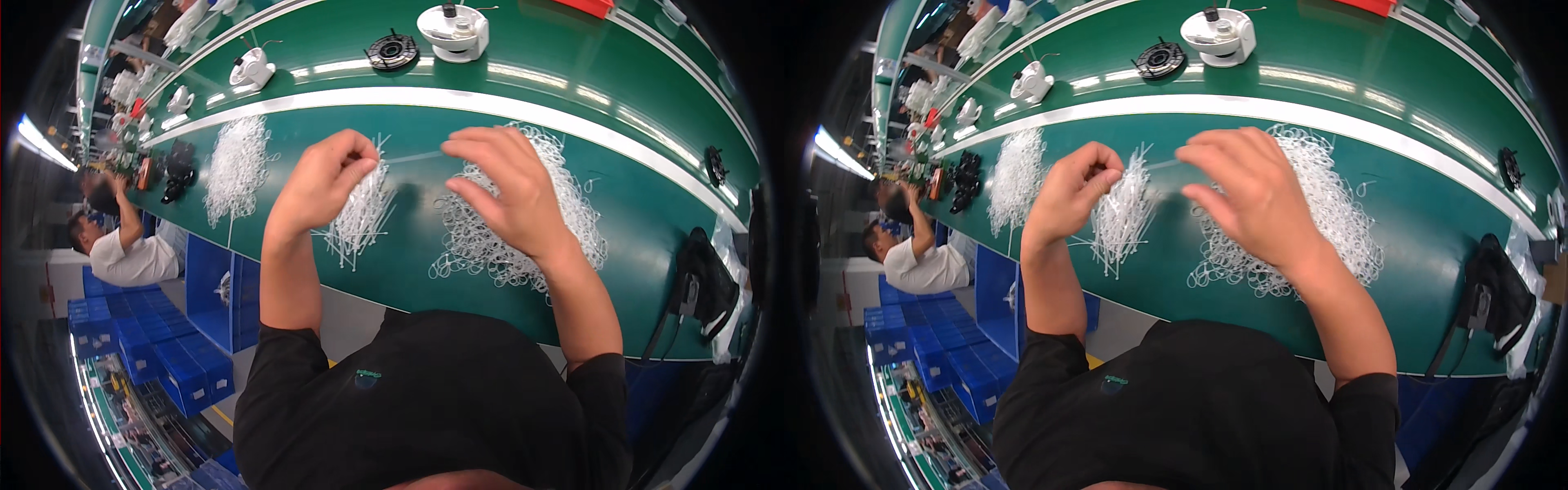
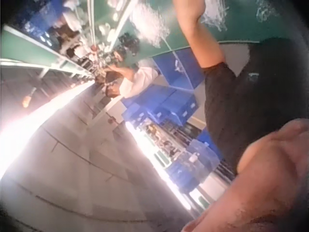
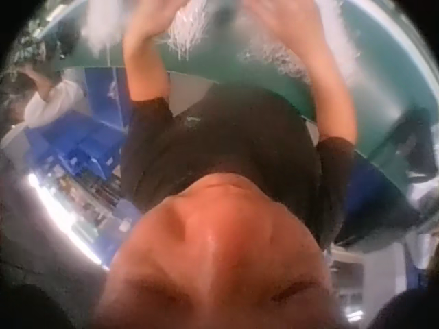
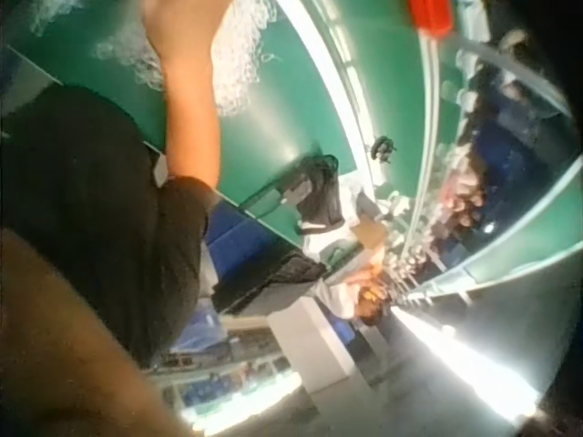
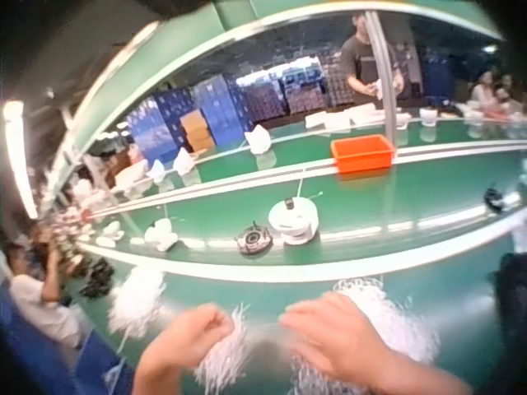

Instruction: The person sits at a green assembly table and repeatedly picks up white zip ties and small white plastic components. They thread the zip ties through the components and secure them by hand, placing the finished units on the table. The process is repetitive and involves handling small parts with both hands.

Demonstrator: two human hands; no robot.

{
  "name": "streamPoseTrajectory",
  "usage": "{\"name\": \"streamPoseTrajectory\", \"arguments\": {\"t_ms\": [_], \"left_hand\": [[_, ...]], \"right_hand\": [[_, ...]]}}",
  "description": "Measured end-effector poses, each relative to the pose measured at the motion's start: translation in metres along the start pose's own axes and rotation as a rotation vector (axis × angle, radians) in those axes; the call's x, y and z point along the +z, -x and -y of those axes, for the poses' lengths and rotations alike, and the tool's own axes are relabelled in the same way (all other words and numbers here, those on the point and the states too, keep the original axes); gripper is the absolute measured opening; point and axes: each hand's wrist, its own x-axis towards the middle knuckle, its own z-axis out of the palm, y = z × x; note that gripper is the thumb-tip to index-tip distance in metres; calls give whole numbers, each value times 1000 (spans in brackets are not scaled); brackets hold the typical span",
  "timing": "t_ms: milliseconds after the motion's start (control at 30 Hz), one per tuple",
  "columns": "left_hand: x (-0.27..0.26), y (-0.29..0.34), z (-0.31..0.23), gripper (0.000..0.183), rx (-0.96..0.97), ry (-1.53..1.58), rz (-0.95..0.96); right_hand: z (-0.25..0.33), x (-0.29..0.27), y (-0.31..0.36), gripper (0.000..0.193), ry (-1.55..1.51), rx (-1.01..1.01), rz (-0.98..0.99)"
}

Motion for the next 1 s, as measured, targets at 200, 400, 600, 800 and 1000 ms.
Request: {"name": "streamPoseTrajectory", "arguments": {"t_ms": [200,400,600,800,1000], "left_hand": [[39,-10,-18,8,-16,520,130],[86,-15,-12,13,34,1085,-46],[112,-30,-19,14,88,1166,-189],[121,-35,-14,13,-11,1234,-215],[132,-34,-8,12,25,1366,-234]], "right_hand": [[-8,-4,8,19,117,-75,68],[-5,6,13,7,-465,508,-4],[-8,6,11,12,-783,782,-12],[-16,9,16,13,-879,798,68],[-18,13,14,13,-965,850,22]]}}
